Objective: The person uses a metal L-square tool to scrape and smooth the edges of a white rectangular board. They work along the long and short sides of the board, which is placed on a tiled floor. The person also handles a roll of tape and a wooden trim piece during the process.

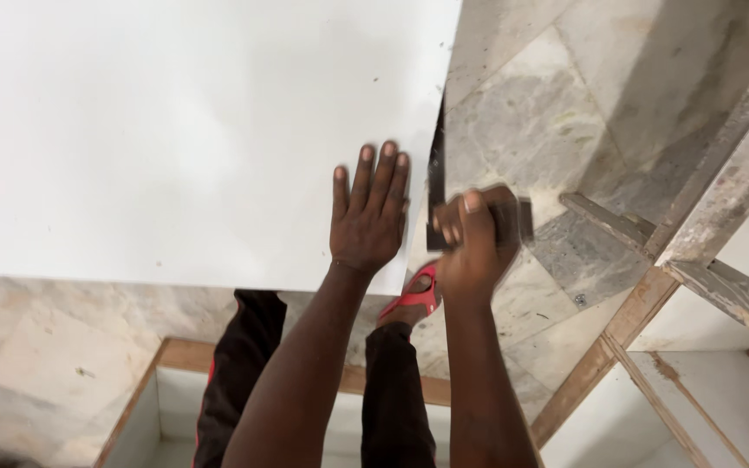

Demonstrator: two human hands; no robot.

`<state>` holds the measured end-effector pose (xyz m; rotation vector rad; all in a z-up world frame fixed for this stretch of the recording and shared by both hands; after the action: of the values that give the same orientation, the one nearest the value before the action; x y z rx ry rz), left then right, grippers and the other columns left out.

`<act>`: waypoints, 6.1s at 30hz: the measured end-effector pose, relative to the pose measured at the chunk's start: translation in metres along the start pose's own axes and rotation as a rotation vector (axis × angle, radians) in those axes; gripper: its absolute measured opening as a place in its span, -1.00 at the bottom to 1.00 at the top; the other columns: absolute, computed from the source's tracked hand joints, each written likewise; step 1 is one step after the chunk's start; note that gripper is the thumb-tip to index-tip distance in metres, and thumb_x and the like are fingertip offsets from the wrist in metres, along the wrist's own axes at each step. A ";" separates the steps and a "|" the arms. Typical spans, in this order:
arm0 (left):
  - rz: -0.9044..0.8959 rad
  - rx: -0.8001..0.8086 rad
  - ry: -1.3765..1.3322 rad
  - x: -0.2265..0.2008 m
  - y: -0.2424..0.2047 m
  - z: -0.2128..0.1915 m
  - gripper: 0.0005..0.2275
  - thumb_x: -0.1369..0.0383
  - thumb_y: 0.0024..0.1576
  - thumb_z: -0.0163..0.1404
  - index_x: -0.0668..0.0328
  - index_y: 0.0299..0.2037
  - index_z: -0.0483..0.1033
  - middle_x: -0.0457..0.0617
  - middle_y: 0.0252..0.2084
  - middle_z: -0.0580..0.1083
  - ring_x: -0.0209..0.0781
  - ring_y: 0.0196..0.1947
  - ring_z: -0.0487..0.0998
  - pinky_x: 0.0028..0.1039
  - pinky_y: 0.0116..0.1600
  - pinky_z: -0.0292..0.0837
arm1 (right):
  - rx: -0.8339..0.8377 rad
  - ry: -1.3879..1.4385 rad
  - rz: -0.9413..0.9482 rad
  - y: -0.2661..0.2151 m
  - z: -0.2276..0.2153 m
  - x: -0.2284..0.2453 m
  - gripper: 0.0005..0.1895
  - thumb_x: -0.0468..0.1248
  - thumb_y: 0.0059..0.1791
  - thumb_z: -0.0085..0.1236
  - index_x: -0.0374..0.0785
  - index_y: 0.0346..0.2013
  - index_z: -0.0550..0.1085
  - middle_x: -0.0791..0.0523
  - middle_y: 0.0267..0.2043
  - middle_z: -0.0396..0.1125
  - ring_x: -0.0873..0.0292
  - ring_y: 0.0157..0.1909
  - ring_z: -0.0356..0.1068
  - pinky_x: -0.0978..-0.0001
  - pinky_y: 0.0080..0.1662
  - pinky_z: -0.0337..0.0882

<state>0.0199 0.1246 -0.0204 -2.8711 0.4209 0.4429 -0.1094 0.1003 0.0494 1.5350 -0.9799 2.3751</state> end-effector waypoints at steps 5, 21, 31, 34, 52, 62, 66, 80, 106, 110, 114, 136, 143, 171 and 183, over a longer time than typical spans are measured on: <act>0.015 0.013 0.018 0.004 -0.005 0.009 -0.54 0.26 0.46 -0.27 0.10 0.56 0.11 -0.01 0.61 0.03 -0.04 0.61 -0.06 0.01 0.61 -0.33 | 0.079 0.008 -0.142 -0.054 -0.004 0.032 -0.78 -0.37 0.11 0.05 -0.20 -0.38 0.24 0.22 -0.58 0.09 0.35 -0.52 0.05 0.37 -0.34 0.23; 0.022 -0.003 0.000 0.007 -0.007 0.009 -0.54 0.32 0.46 -0.25 0.09 0.58 0.10 -0.04 0.63 0.00 -0.06 0.63 -0.09 0.00 0.63 -0.35 | 0.020 -0.402 -0.134 -0.048 -0.009 -0.023 -0.84 -0.34 0.11 0.08 -0.29 -0.34 0.34 0.12 -0.49 0.20 0.27 -0.45 0.14 0.36 -0.32 0.23; 0.009 0.014 0.037 0.007 -0.011 0.013 -0.53 0.38 0.44 -0.27 0.08 0.59 0.08 -0.08 0.63 0.00 -0.10 0.63 -0.11 -0.03 0.64 -0.35 | 0.040 -0.357 -0.172 -0.079 -0.013 -0.021 -0.80 -0.29 0.12 0.05 -0.24 -0.36 0.30 0.14 -0.53 0.20 0.32 -0.52 0.08 0.39 -0.38 0.20; 0.017 -0.018 0.010 0.007 -0.011 0.006 -0.55 0.37 0.47 -0.27 0.09 0.58 0.08 -0.07 0.63 -0.01 -0.10 0.64 -0.12 -0.03 0.65 -0.35 | 0.014 -0.242 -0.060 -0.070 -0.024 -0.028 -0.75 -0.29 0.14 0.08 -0.23 -0.37 0.26 0.18 -0.53 0.14 0.31 -0.48 0.06 0.36 -0.34 0.18; 0.015 -0.041 0.013 0.005 -0.018 0.020 -0.55 0.38 0.51 -0.32 0.11 0.61 0.01 -0.08 0.65 -0.10 -0.11 0.65 -0.20 -0.02 0.66 -0.41 | 0.053 -0.311 -0.162 -0.113 -0.038 -0.037 -0.77 -0.34 0.13 0.03 -0.23 -0.41 0.27 0.18 -0.54 0.14 0.33 -0.53 0.05 0.38 -0.39 0.15; 0.001 0.131 -0.035 0.006 -0.020 0.027 -0.55 0.33 0.51 -0.32 0.11 0.60 -0.02 -0.05 0.64 -0.09 -0.06 0.63 -0.18 0.01 0.64 -0.41 | -0.110 -0.221 -0.111 -0.149 -0.064 -0.052 -0.83 -0.30 0.07 0.10 -0.24 -0.33 0.30 0.12 -0.49 0.23 0.28 -0.44 0.12 0.42 -0.33 0.18; 0.014 0.067 -0.001 0.003 -0.020 0.015 -0.53 0.31 0.51 -0.30 0.12 0.61 -0.04 -0.04 0.65 -0.10 -0.07 0.64 -0.20 0.01 0.64 -0.42 | -0.043 -0.285 -0.066 -0.119 -0.062 -0.056 -0.83 -0.32 0.09 0.08 -0.25 -0.35 0.31 0.16 -0.55 0.16 0.28 -0.49 0.09 0.37 -0.34 0.19; -0.018 0.051 0.009 0.008 -0.101 0.032 -0.51 0.22 0.50 -0.29 0.07 0.62 -0.07 -0.06 0.65 -0.12 -0.07 0.65 -0.18 -0.01 0.64 -0.44 | -0.003 -0.242 -0.105 -0.161 -0.072 -0.064 -0.75 -0.33 0.12 0.03 -0.25 -0.41 0.23 0.16 -0.58 0.06 0.25 -0.52 0.06 0.35 -0.40 0.14; -0.016 0.025 -0.012 0.005 -0.104 0.034 -0.48 0.19 0.53 -0.27 0.06 0.63 -0.14 -0.06 0.66 -0.18 -0.09 0.65 -0.25 -0.02 0.66 -0.49 | 0.012 -0.158 -0.084 -0.198 -0.106 -0.068 -0.78 -0.31 0.10 0.07 -0.28 -0.36 0.25 0.09 -0.53 0.23 0.31 -0.48 0.08 0.41 -0.35 0.18; -0.026 0.008 -0.011 0.006 -0.112 0.040 -0.48 0.19 0.56 -0.24 0.04 0.65 -0.14 -0.08 0.67 -0.20 -0.12 0.67 -0.26 -0.04 0.69 -0.50 | 0.017 -0.086 -0.136 -0.222 -0.109 -0.069 -0.80 -0.31 0.08 0.07 -0.26 -0.35 0.26 0.06 -0.52 0.28 0.33 -0.49 0.10 0.39 -0.36 0.20; -0.020 0.031 -0.018 0.005 -0.102 0.035 -0.45 0.20 0.52 -0.20 0.05 0.64 -0.15 -0.07 0.67 -0.21 -0.10 0.66 -0.27 -0.02 0.67 -0.49 | -0.009 -0.238 -0.015 -0.194 -0.110 -0.100 -0.82 -0.34 0.08 0.03 -0.26 -0.38 0.27 0.11 -0.55 0.20 0.29 -0.50 0.11 0.37 -0.37 0.22; -0.045 0.341 0.101 -0.011 -0.119 0.040 -0.41 0.03 0.40 -0.63 0.22 0.56 -0.15 0.13 0.60 -0.16 0.01 0.60 -0.21 0.03 0.55 -0.46 | -0.037 -0.075 -0.001 -0.215 -0.130 -0.091 -0.83 -0.36 0.12 0.04 -0.26 -0.34 0.28 0.13 -0.52 0.20 0.30 -0.47 0.11 0.39 -0.33 0.22; -0.093 0.515 0.107 -0.009 -0.122 0.051 -0.39 0.01 0.40 -0.60 0.22 0.58 -0.18 0.16 0.61 -0.20 0.03 0.61 -0.26 0.02 0.56 -0.49 | -0.087 -0.308 -0.028 -0.206 -0.143 -0.105 -0.83 -0.35 0.12 0.02 -0.25 -0.35 0.32 0.14 -0.47 0.23 0.28 -0.43 0.18 0.38 -0.32 0.25; 0.742 0.311 -0.145 -0.131 -0.180 0.048 -0.87 0.30 0.13 0.16 0.09 -0.18 0.60 -0.03 0.12 0.51 -0.01 0.34 0.35 0.30 0.49 -0.11 | -0.499 0.157 0.387 -0.308 -0.236 -0.147 -0.72 -0.27 0.10 0.11 -0.18 -0.43 0.26 0.22 -0.48 0.15 0.30 -0.45 0.12 0.37 -0.29 0.29; 0.614 0.346 0.205 -0.086 -0.120 0.033 -0.37 -0.05 0.28 0.04 0.23 0.43 0.40 0.22 0.55 0.20 0.20 0.56 0.03 0.14 0.55 -0.14 | -0.600 0.812 0.279 -0.298 -0.298 -0.136 -0.72 -0.13 0.14 -0.02 -0.22 -0.38 0.37 0.02 -0.34 0.38 -0.04 -0.04 0.44 0.09 0.10 0.39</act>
<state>-0.0303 0.2664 -0.0052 -2.4100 1.2875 0.1380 -0.1384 0.5374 -0.0140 0.1957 -1.5078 2.1986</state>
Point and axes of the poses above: each hand's wrist, its own y-axis towards the middle knuckle, its own z-axis out of the palm, x = y × z, the point moved 7 cm from there along y, towards the middle knuckle
